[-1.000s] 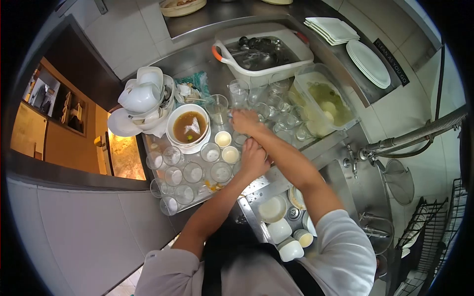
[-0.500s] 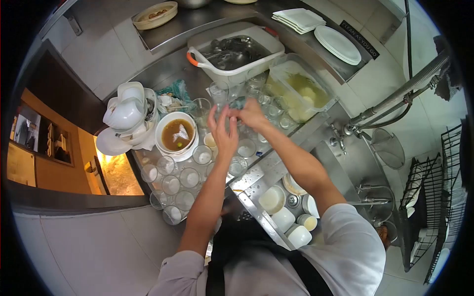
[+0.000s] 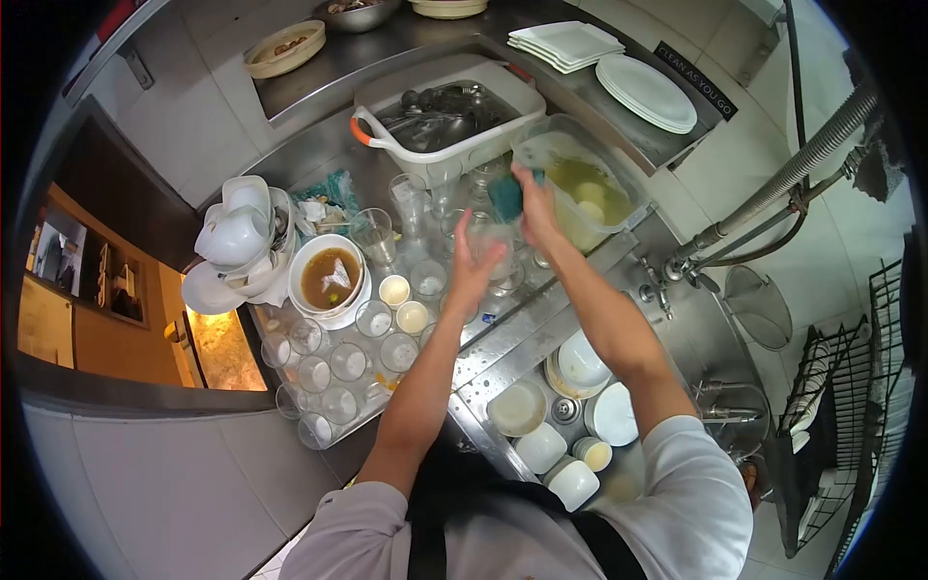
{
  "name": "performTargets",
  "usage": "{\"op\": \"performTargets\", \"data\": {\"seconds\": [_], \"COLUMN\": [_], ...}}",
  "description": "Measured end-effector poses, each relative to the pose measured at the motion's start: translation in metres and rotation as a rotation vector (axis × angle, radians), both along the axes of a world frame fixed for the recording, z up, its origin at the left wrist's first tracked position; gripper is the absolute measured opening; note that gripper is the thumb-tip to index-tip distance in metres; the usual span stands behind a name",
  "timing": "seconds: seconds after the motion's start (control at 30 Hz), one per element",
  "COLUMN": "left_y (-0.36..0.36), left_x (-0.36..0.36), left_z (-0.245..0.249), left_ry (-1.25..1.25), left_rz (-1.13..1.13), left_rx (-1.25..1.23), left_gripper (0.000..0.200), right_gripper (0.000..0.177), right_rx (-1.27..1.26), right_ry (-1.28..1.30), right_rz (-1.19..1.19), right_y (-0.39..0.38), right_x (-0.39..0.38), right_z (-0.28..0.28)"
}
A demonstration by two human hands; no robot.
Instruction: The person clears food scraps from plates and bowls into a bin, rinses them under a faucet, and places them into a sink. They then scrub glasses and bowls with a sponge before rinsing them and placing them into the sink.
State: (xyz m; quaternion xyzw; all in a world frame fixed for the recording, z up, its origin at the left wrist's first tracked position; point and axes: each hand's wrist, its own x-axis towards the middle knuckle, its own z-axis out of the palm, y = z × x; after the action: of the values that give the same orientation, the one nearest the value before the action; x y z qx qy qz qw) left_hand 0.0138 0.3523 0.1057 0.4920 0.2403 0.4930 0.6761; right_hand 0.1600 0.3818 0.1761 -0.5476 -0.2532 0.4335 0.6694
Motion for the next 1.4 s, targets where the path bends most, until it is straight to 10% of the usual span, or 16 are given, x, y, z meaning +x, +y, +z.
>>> {"op": "performTargets", "data": {"seconds": [0.07, 0.2, 0.43, 0.57, 0.67, 0.87, 1.0, 1.13, 1.27, 1.4], "left_y": [0.011, 0.024, 0.012, 0.018, 0.035, 0.053, 0.057, 0.024, 0.01, 0.059], "left_x": [-0.001, -0.032, -0.044, -0.062, -0.065, -0.023, 0.007, 0.035, 0.065, 0.044], "left_z": [-0.009, -0.023, -0.041, -0.032, -0.017, 0.013, 0.027, 0.027, 0.035, 0.005], "left_ry": [0.182, 0.904, 1.333, 1.034, 0.651, 0.244, 0.346, 0.029, -0.09, 0.398], "left_rz": [0.365, 0.183, 0.317, 0.299, 0.509, 0.54, -0.237, -0.739, -0.438, 0.337], "left_rx": [0.449, 0.536, 0.813, 0.69, 0.581, 0.665, -0.455, -0.556, -0.315, 0.437], "left_gripper": [0.054, 0.039, 0.027, 0.019, 0.022, 0.022, 0.041, 0.065, 0.073, 0.051], "right_gripper": [0.052, 0.054, 0.044, 0.04, 0.048, 0.04, 0.032, 0.029, 0.038, 0.038], "right_rx": [0.013, -0.25, -0.73, -0.582, -0.499, -0.194, 0.03, -0.188, -0.477, -0.521], "right_ry": [-0.467, -1.353, -1.327, -1.503, -1.456, 0.149, -0.872, -0.608, -0.449, -1.852], "right_rz": [-0.04, 0.346, 0.754, 0.633, 0.509, 0.211, 0.819, 0.345, -0.384, -0.226], "right_y": [0.033, 0.056, 0.077, 0.073, 0.061, -0.023, -0.056, -0.068, -0.017, -0.005], "right_x": [0.007, -0.034, -0.061, -0.06, -0.062, -0.055, 0.004, 0.029, 0.101, 0.227], "right_z": [-0.001, -0.018, -0.092, -0.092, -0.067, 0.022, 0.029, 0.026, 0.023, -0.078]}}
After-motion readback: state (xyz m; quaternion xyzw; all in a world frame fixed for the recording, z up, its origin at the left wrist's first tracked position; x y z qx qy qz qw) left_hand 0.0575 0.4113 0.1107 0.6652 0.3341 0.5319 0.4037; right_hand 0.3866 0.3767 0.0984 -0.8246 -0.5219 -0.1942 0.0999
